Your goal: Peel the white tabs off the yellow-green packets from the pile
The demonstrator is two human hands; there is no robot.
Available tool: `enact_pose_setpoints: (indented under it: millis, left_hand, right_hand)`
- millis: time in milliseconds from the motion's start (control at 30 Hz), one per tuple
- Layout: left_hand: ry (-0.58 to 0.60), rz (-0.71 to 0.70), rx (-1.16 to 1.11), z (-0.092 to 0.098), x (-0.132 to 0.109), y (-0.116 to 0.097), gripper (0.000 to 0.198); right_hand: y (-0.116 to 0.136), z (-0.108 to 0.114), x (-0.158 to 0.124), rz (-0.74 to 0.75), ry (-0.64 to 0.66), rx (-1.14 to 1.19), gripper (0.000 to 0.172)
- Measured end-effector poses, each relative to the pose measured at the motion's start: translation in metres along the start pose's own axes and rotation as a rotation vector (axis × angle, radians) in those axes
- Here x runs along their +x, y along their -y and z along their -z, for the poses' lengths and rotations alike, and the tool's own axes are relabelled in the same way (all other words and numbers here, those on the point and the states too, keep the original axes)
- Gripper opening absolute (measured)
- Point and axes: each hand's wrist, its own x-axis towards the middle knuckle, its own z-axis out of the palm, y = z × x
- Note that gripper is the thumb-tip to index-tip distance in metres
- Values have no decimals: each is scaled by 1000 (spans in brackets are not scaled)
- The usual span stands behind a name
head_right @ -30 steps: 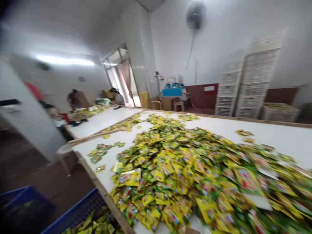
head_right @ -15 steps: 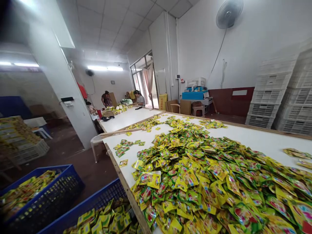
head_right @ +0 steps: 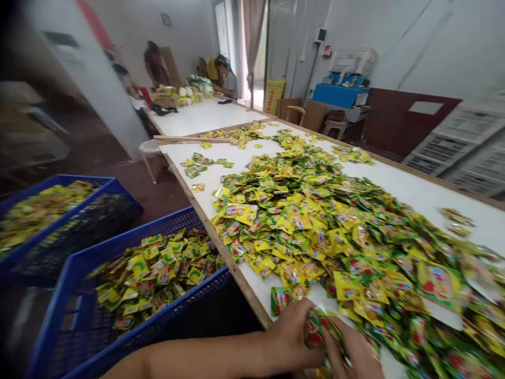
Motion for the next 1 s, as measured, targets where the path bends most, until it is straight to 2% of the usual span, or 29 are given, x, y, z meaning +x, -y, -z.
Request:
enact_pose_setpoints:
  millis: [133,267,367,500,633,700,800,833,900,1000]
  left_hand:
    - [-12,-59,-20,1,6,-6,36]
    - [31,-116,-25,-3,20,4,32]
    - [36,-105,36,-5,23,8,32]
    - [89,-92,18,-3,20,2,25]
    - [214,-95,-167,6,24,-4,24]
    - [335,-67,-342,13,29,-4,22]
    - [443,9,-519,23,33,-2,24]
    - [451,23,-539,25,34,-1,24]
    - [426,29,-528,28,35,1,25]
    - [356,13,-444,29,36,3,28]
  right_hand:
    - [17,6,5,-191,73,49,31]
    - [28,3,14,-238,84,97,20]
    - [31,7,18,-223,115,108,15]
    - [31,20,23,-165,258,74,15]
    - [32,33,26,-116,345,59,18]
    - [32,35,25,-132,316,92,20]
    - [30,27,22,-243,155,136,15]
    - [29,22,21,-254,95,137,12]
    - [28,11,19,-182,33,111,12]
    - [27,-1,12,-15,64,74,17]
